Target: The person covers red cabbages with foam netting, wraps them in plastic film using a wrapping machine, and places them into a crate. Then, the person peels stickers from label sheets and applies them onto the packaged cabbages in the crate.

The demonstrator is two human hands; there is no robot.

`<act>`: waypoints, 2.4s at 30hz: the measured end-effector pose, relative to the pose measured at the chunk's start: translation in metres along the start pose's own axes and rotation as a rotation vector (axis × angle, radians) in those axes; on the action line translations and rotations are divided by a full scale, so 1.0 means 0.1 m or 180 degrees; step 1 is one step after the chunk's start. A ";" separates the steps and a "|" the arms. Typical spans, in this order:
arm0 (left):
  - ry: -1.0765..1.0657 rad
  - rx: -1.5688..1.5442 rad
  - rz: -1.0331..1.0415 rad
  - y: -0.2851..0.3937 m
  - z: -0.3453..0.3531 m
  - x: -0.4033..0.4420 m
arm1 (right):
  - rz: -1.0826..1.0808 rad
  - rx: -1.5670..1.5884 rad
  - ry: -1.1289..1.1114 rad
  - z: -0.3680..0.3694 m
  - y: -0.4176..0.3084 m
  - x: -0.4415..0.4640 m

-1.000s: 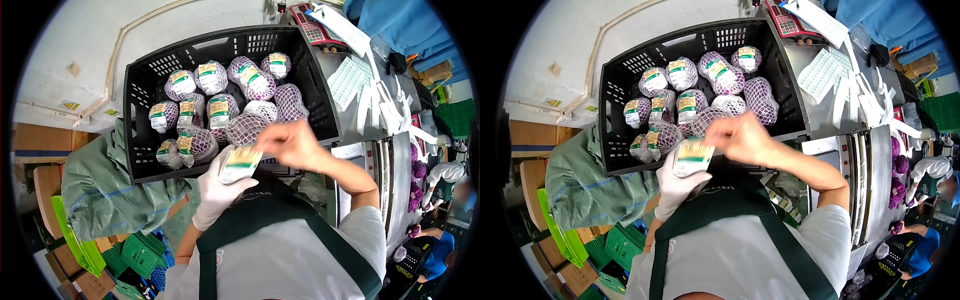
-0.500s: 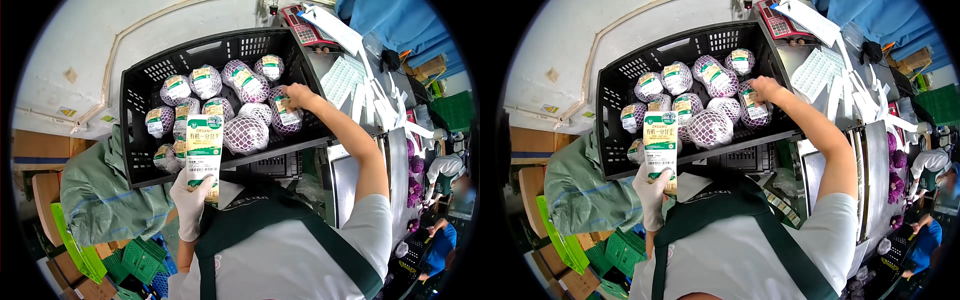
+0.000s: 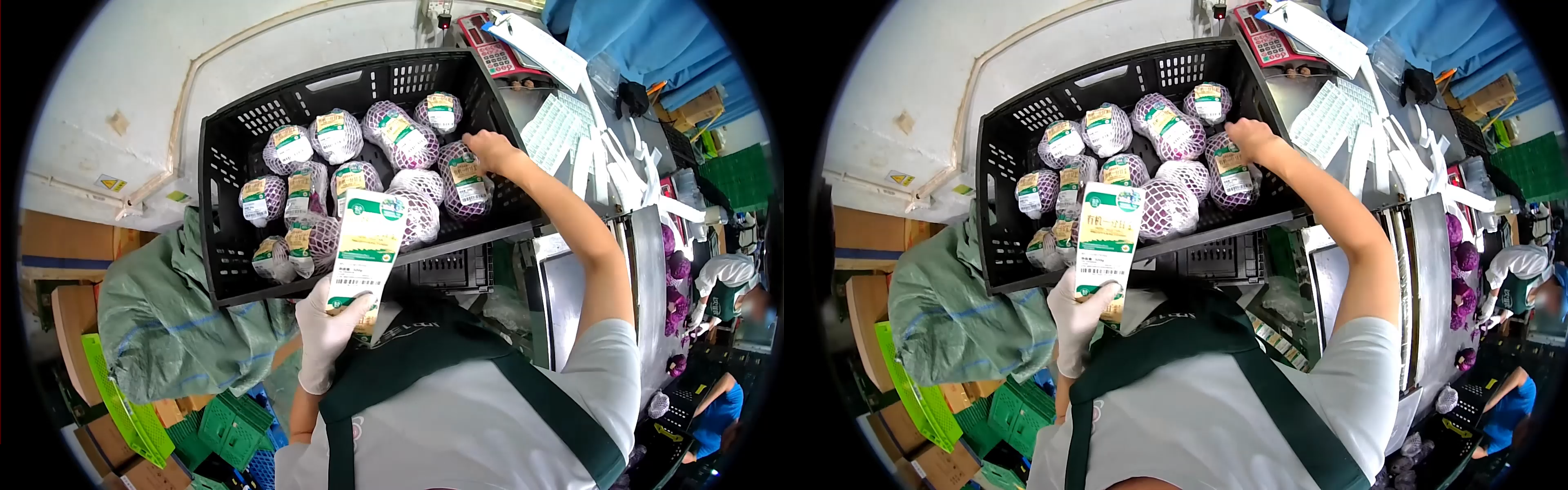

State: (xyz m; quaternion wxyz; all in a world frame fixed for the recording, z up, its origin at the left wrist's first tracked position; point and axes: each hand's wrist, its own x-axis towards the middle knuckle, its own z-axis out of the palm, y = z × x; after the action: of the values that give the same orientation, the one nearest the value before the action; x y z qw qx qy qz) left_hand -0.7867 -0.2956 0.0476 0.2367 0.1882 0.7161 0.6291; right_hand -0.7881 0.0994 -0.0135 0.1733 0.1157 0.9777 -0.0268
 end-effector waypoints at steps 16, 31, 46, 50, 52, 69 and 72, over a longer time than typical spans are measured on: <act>0.0115 0.0208 0.0953 0.03 0.26 0.04 | -0.1952 0.2694 0.0510 -0.63 -1.51 -1.48; 0.0847 0.0219 -0.0379 0.05 0.09 -0.08 | -0.1825 0.0182 -0.0449 -0.46 -0.22 0.28; 0.0908 0.0337 -0.0404 0.06 0.11 -0.06 | -0.2359 0.0506 0.0366 0.01 -0.31 0.28; 0.0818 0.0365 -0.0547 0.05 0.13 -0.02 | -0.2085 -0.0095 0.0055 0.62 -0.45 0.43; 0.0733 0.0069 -0.0337 0.03 0.14 -0.02 | -0.2146 0.0069 0.0002 0.58 -0.42 0.42; -0.1080 -0.0469 0.0664 0.28 0.12 0.16 | -0.1701 0.3777 -0.0023 -0.59 -1.47 -1.32; -0.0879 -0.0221 0.0340 0.28 0.07 0.12 | -0.2136 0.3599 0.0774 -0.48 -1.58 -1.45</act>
State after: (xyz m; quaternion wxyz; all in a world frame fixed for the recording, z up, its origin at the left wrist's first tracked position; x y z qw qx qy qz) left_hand -0.7930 -0.2789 0.0736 0.3054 0.3025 0.6435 0.6333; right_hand -0.7090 -0.0812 0.0835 -0.0432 -0.1195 0.8087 -0.5744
